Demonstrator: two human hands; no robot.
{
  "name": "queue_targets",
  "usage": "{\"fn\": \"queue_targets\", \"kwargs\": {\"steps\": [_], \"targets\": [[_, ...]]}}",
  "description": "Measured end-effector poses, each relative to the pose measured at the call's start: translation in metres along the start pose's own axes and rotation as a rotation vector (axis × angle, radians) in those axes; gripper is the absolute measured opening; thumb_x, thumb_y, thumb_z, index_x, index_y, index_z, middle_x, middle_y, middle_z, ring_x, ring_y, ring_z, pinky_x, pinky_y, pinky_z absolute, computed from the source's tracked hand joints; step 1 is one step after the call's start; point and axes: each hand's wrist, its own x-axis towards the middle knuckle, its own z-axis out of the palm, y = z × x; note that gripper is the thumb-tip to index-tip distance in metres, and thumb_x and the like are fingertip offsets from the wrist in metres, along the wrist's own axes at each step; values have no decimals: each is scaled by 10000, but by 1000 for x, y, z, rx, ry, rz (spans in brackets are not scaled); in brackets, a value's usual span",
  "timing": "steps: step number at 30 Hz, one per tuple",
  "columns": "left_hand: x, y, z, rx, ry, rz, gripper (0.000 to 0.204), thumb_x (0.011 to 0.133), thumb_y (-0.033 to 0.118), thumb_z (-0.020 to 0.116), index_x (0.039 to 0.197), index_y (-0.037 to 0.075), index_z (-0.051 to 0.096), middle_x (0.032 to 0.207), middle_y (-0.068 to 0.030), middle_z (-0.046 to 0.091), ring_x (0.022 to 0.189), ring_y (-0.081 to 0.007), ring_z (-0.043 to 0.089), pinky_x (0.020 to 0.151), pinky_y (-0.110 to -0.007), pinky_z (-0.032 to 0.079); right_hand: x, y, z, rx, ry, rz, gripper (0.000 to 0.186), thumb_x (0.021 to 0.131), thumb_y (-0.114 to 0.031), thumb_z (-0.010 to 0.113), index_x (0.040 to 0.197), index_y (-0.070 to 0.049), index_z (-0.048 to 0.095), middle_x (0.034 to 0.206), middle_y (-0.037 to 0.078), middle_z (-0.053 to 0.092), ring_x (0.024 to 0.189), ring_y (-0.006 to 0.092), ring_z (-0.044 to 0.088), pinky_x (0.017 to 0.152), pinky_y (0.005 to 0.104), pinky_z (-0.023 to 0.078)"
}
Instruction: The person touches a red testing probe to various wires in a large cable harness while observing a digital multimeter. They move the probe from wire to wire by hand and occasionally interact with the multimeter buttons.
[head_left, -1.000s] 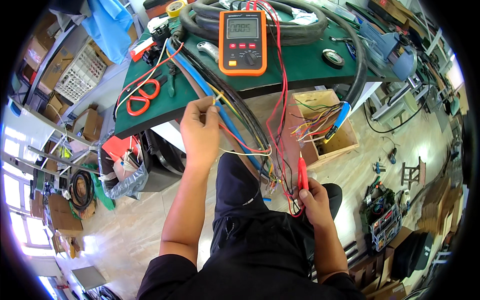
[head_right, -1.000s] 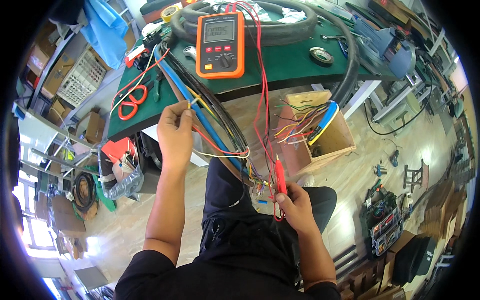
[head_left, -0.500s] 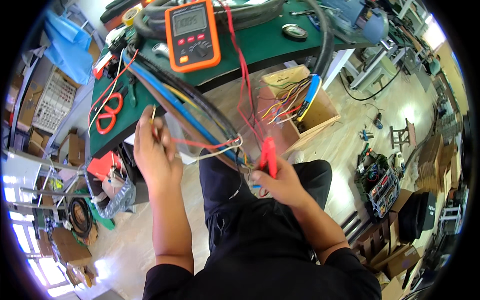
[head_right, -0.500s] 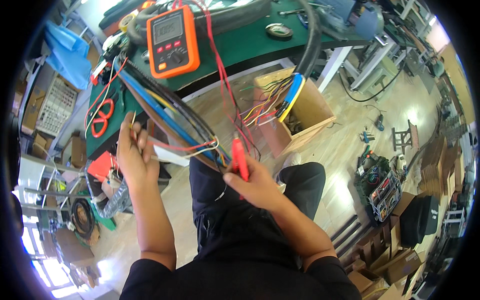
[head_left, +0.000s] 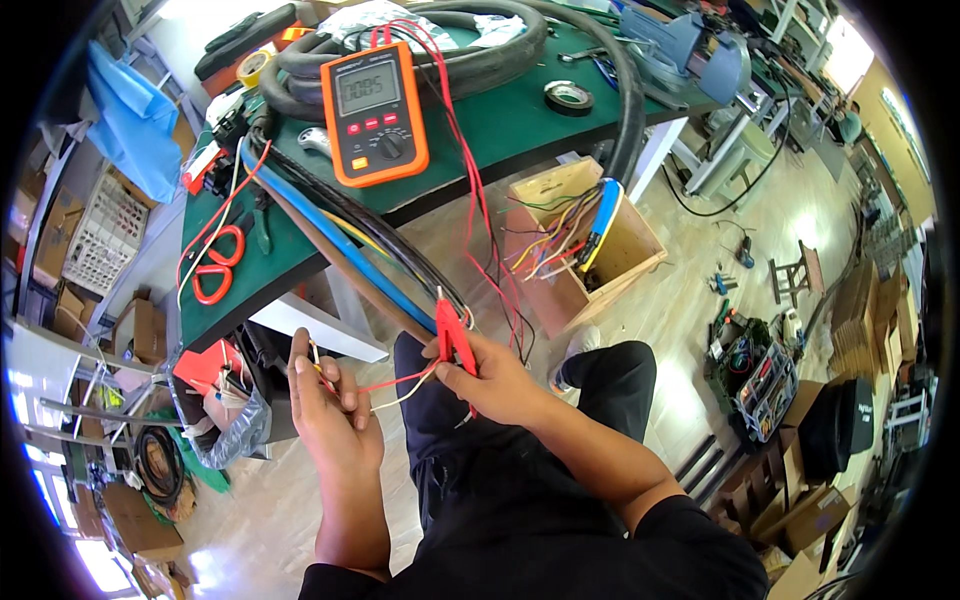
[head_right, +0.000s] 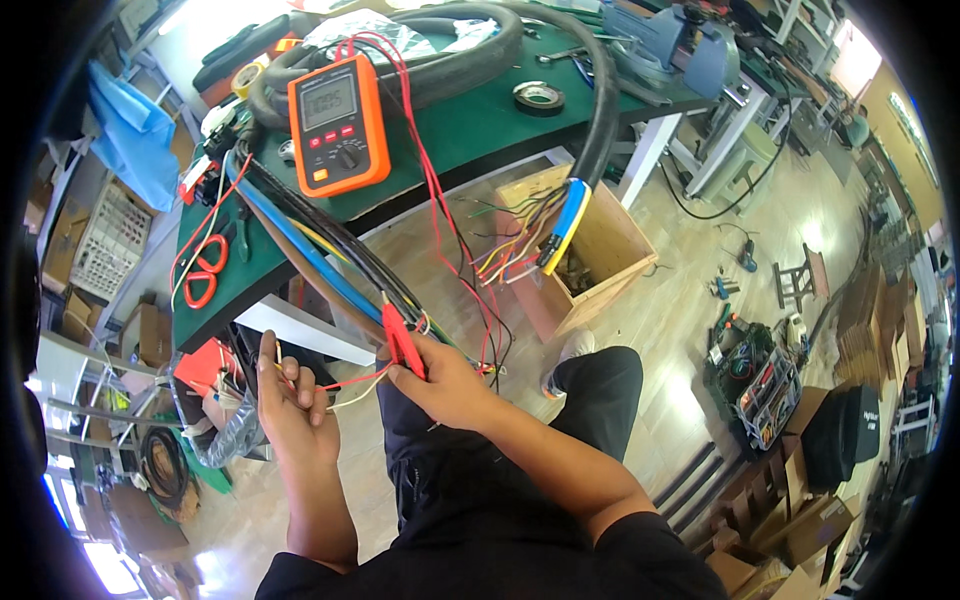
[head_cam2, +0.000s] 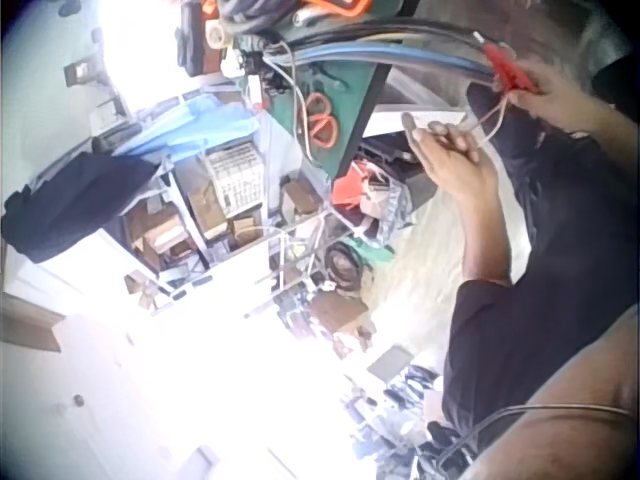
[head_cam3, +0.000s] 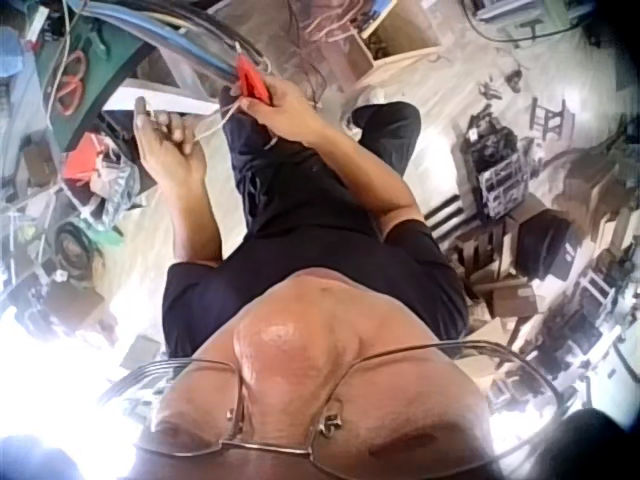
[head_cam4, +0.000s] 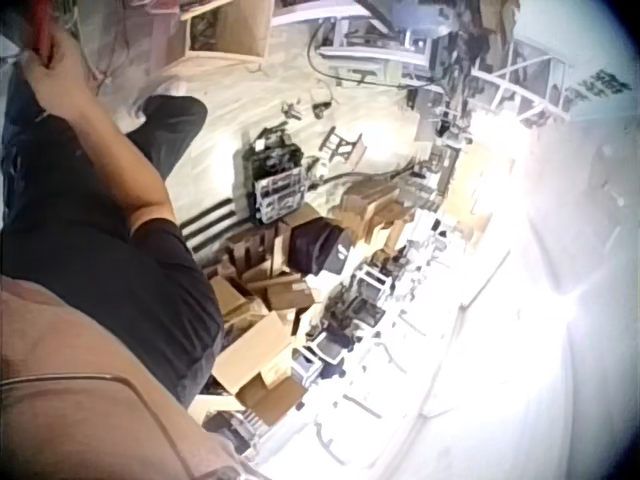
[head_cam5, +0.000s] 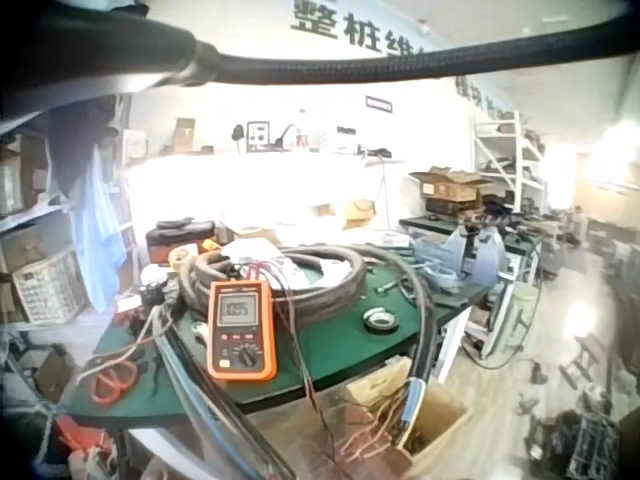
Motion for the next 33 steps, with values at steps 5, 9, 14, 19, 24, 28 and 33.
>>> {"fn": "queue_targets", "kwargs": {"steps": [5,9,14,19,24,28,33], "targets": [[8,-7,-26,105,126,11,442,1018,292,428,1410,92,383,875,-8,542,637,-91,463,524,-259,382,5,5,0,-80,-10,-74,238,933,-55,566,1164,7,562,1054,64,663,881,69,566,756,228,462],[23,-17,-47,744,252,456,479,947,164,523,1402,65,411,1097,-91,571,1027,-238,557,916,-362,431,10,14,2,-121,-4,-73,241,933,-48,555,1164,16,559,1071,91,662,987,130,600,862,273,470],[1,-1,-34,1526,-376,616,598,796,120,681,1352,52,473,1480,-167,332,1420,-316,252,1105,-469,253,12,16,4,-146,16,-49,249,926,-32,549,1169,26,551,1083,112,659,1045,154,602,928,302,460],[-34,12,1,1538,-13,1093,593,753,254,756,1261,36,541,1431,-259,316,1388,-465,177,1075,-623,186,10,5,9,-49,47,-26,334,917,-82,543,1223,53,536,1122,139,663,1078,193,619,948,312,449],[-60,20,-17,1475,-155,1337,640,749,359,747,1280,75,530,1396,-244,346,1356,-460,210,1069,-652,165,14,7,8,-121,36,-61,380,906,-93,549,1250,64,514,1165,169,658,1094,205,618,955,319,445],[-70,-31,-19,750,-185,1593,249,769,281,699,985,167,655,1146,-32,594,1165,-281,485,946,-527,398,19,1,8,-203,41,-58,391,897,-106,564,1246,66,518,1164,170,658,1091,204,618,944,320,451],[-44,-27,-5,940,-639,319,114,871,54,594,944,-28,623,834,-90,653,777,-218,631,727,-325,492,20,-13,1,-161,-13,5,374,913,-63,559,1274,34,533,1160,91,660,921,101,576,826,248,462]]}}
